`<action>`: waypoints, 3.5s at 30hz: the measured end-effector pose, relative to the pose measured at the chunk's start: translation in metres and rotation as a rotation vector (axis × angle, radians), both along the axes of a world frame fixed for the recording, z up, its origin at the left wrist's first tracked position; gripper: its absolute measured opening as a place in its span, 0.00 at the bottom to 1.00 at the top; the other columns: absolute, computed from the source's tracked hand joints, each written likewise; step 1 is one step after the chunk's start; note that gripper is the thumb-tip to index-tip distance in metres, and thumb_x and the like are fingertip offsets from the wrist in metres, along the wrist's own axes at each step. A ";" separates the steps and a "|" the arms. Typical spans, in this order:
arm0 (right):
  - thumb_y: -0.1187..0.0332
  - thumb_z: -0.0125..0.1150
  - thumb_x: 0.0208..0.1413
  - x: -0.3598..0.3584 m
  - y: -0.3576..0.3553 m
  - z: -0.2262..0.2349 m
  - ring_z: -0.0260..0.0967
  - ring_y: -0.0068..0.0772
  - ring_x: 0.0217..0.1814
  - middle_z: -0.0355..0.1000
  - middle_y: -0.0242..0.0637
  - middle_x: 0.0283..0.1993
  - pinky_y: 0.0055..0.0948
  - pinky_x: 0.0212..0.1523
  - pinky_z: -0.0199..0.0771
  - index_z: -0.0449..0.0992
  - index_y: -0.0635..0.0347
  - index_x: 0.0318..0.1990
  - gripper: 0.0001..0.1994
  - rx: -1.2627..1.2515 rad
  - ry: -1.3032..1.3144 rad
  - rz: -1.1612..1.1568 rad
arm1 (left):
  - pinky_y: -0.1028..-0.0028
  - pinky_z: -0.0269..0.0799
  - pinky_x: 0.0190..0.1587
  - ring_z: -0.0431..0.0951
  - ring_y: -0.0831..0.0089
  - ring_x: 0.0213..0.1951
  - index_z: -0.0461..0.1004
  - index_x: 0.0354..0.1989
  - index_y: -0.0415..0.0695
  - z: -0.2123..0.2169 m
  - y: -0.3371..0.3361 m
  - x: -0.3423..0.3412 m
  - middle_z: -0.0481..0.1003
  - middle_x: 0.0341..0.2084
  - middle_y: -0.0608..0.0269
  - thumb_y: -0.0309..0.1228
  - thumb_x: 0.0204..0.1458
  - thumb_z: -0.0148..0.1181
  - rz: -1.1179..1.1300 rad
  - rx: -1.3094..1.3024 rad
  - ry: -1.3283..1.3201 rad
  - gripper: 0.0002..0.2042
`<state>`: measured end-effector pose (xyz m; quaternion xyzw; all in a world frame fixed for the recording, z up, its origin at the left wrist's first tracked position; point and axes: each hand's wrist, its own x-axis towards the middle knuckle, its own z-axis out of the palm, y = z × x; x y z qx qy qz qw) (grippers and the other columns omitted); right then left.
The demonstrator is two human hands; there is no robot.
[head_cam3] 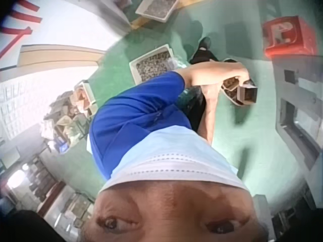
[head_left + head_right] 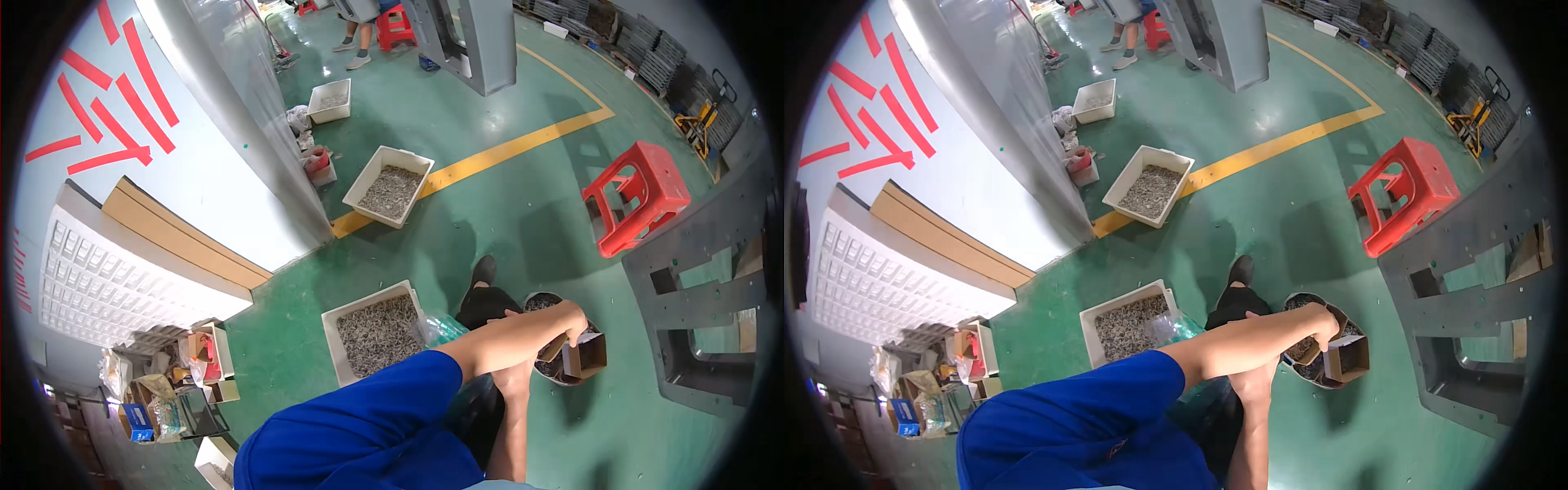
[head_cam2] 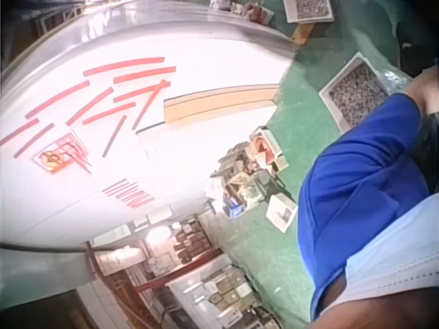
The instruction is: Applying green circular stickers to designated spots inside a metal enclosure.
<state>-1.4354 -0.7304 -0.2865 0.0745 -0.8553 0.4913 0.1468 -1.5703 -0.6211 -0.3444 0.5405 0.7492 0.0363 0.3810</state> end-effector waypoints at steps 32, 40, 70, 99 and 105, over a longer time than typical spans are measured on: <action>0.67 0.64 0.43 0.001 -0.001 0.004 0.64 0.41 0.55 0.72 0.41 0.47 0.38 0.55 0.62 0.76 0.62 0.41 0.16 0.029 -0.189 -0.099 | 0.62 0.71 0.45 0.76 0.58 0.43 0.79 0.39 0.40 0.004 -0.002 0.001 0.78 0.37 0.56 0.48 0.44 0.63 -0.009 0.045 0.006 0.23; 0.68 0.63 0.43 0.000 0.000 0.001 0.64 0.41 0.55 0.72 0.41 0.47 0.38 0.55 0.62 0.76 0.63 0.41 0.16 -0.001 -0.152 -0.077 | 0.62 0.72 0.45 0.76 0.58 0.43 0.79 0.38 0.41 0.006 -0.004 0.001 0.78 0.37 0.57 0.48 0.44 0.63 0.010 0.036 -0.002 0.22; 0.63 0.63 0.43 0.004 0.013 -0.013 0.64 0.43 0.55 0.72 0.43 0.48 0.39 0.55 0.62 0.75 0.63 0.44 0.19 0.019 -0.077 -0.103 | 0.62 0.72 0.46 0.76 0.58 0.45 0.78 0.41 0.43 -0.005 0.015 0.006 0.77 0.40 0.57 0.48 0.42 0.63 -0.038 0.022 0.006 0.23; 0.71 0.64 0.30 0.002 0.025 0.003 0.64 0.34 0.57 0.74 0.27 0.41 0.48 0.62 0.52 0.81 0.49 0.28 0.11 0.447 0.076 -0.152 | 0.66 0.66 0.42 0.70 0.65 0.46 0.74 0.37 0.44 0.201 -0.052 -0.201 0.74 0.38 0.63 0.31 0.49 0.59 0.557 1.692 1.010 0.09; 0.71 0.64 0.30 0.005 0.020 0.002 0.63 0.33 0.57 0.74 0.27 0.42 0.47 0.62 0.52 0.81 0.49 0.28 0.11 0.409 0.075 -0.121 | 0.71 0.64 0.46 0.69 0.71 0.42 0.69 0.42 0.38 0.155 -0.116 -0.242 0.72 0.35 0.62 0.44 0.56 0.54 1.464 2.030 0.052 0.19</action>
